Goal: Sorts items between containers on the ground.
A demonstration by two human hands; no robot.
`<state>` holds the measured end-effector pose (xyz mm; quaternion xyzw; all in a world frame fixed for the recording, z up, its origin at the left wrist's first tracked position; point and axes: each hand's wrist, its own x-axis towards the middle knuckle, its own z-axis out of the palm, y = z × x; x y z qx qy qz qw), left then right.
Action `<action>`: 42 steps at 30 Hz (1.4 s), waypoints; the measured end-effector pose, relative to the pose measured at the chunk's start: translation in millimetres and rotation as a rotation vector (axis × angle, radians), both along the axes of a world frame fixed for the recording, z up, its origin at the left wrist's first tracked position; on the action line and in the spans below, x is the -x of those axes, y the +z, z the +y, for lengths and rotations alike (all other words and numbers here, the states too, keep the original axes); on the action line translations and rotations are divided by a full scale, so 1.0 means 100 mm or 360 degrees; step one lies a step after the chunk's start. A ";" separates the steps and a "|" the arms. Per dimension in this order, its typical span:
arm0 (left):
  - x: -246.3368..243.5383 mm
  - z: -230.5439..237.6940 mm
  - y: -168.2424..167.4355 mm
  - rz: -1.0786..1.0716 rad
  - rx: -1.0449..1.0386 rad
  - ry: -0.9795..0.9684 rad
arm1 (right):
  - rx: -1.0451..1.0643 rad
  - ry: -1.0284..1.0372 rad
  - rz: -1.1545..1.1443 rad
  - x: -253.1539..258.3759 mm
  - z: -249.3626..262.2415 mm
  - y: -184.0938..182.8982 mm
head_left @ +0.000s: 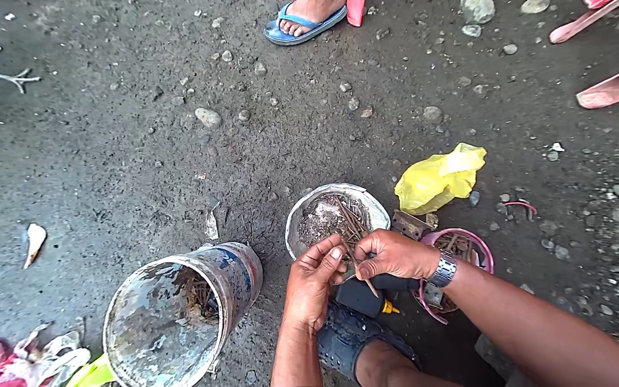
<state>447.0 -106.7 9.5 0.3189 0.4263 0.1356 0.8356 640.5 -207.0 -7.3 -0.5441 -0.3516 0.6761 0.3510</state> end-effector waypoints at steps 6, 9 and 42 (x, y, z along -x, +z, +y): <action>-0.11 -0.03 -0.03 0.0066 0.0001 0.0112 | -0.0050 -0.0062 0.0130 -0.01 -0.08 -0.01; -0.09 -0.01 -0.03 0.0122 0.0127 0.0220 | -0.0004 -0.0098 0.0221 -0.08 -0.14 0.01; -0.36 0.00 -0.57 0.1379 -0.1730 -0.1200 | 0.0181 -0.0649 0.0289 -0.35 -0.42 -0.10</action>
